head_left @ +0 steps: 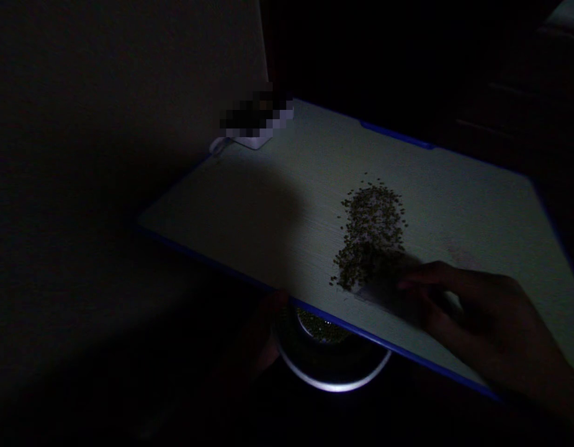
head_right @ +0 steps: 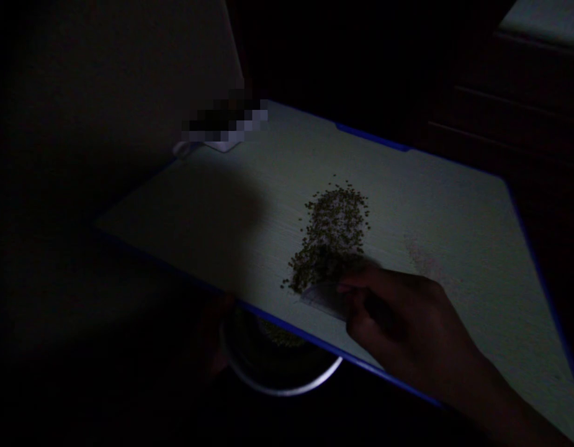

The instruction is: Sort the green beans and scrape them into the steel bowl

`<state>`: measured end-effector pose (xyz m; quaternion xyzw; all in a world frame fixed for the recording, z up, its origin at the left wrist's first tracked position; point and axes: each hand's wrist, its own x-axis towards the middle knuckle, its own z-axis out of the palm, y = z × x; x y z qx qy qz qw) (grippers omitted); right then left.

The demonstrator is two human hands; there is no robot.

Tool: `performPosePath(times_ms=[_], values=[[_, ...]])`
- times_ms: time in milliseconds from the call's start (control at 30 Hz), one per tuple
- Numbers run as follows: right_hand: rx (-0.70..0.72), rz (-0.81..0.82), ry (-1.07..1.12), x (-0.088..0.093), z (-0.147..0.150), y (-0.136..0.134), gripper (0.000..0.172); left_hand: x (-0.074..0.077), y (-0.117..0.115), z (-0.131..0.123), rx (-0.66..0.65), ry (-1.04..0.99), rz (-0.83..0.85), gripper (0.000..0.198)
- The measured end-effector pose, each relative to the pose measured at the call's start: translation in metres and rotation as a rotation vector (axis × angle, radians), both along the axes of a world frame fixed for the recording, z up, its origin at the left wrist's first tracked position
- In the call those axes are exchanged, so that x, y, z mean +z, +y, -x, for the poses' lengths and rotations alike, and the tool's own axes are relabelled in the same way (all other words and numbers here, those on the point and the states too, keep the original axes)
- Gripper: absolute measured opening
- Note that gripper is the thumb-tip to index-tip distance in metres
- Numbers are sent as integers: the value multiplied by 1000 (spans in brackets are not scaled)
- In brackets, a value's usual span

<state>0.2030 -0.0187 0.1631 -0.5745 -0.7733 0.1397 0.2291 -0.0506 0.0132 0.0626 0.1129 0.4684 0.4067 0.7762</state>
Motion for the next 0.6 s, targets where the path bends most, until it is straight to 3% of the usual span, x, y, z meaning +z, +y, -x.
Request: performPosePath(times_ms=[167, 433, 600], values=[[158, 11, -21, -5, 6, 0, 21, -1, 0, 0, -18, -38, 12, 33], [176, -53, -70, -3, 9, -1, 30, -6, 2, -2, -2, -102, -7, 34], [114, -125, -57, -1, 7, -5, 27, -12, -2, 2, -3, -100, 35, 25]])
